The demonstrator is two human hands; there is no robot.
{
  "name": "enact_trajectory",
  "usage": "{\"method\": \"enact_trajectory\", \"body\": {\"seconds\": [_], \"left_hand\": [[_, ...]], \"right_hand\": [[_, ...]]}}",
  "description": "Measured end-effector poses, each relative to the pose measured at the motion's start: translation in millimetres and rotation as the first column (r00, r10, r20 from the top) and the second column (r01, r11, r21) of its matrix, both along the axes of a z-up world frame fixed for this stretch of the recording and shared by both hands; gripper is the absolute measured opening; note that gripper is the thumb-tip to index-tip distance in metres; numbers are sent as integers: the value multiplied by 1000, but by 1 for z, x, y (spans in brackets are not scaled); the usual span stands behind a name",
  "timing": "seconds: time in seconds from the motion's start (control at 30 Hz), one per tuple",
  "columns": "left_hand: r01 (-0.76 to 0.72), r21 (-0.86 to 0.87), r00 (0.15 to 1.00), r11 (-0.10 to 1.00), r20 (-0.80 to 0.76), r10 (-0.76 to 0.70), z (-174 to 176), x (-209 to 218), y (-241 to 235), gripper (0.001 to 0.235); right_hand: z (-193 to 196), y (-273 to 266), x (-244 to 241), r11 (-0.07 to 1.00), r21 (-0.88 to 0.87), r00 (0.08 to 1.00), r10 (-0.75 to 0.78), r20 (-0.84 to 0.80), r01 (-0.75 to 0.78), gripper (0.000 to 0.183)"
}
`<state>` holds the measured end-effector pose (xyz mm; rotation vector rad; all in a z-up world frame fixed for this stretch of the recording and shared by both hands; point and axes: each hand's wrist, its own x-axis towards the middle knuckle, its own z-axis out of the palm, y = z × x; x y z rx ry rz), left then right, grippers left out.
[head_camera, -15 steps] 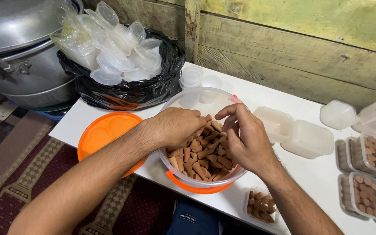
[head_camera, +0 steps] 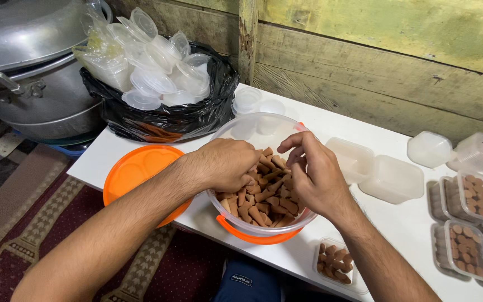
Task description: The person picks small brown cone-shaped items from a large orange bucket and places them one by one into small clear plastic containers on the table. The person continues filling the containers until they are full.
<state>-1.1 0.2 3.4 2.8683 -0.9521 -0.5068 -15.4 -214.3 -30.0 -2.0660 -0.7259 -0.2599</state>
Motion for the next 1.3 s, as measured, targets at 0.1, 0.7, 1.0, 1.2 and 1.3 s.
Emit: {"method": "enact_trajectory", "body": {"seconds": [0.1,0.7,1.0,1.2,1.3], "left_hand": [[-14,-29,1000,999,14,15,3,-3,-1,28],[146,-492,960,858,280,-3,13,-53,-43,13],[300,-740,938,602,342,-47,8,-110,-101,19],[219,-810,973,543,225,-57,-17,-140,-139,15],[111,-833,993,541,79,-82,-33,-146,-152,37]], "right_hand": [[2,-1,-1,1000,14,1000,-4,-8,5,38],[19,-42,-79,982,-3,975,-187,123,189,24],[-9,-104,-132,951,229,973,-179,-147,210,26],[-28,-144,-166,931,297,968,-157,-195,211,27],[-29,-159,-174,917,317,959,-176,-223,242,24]]}}
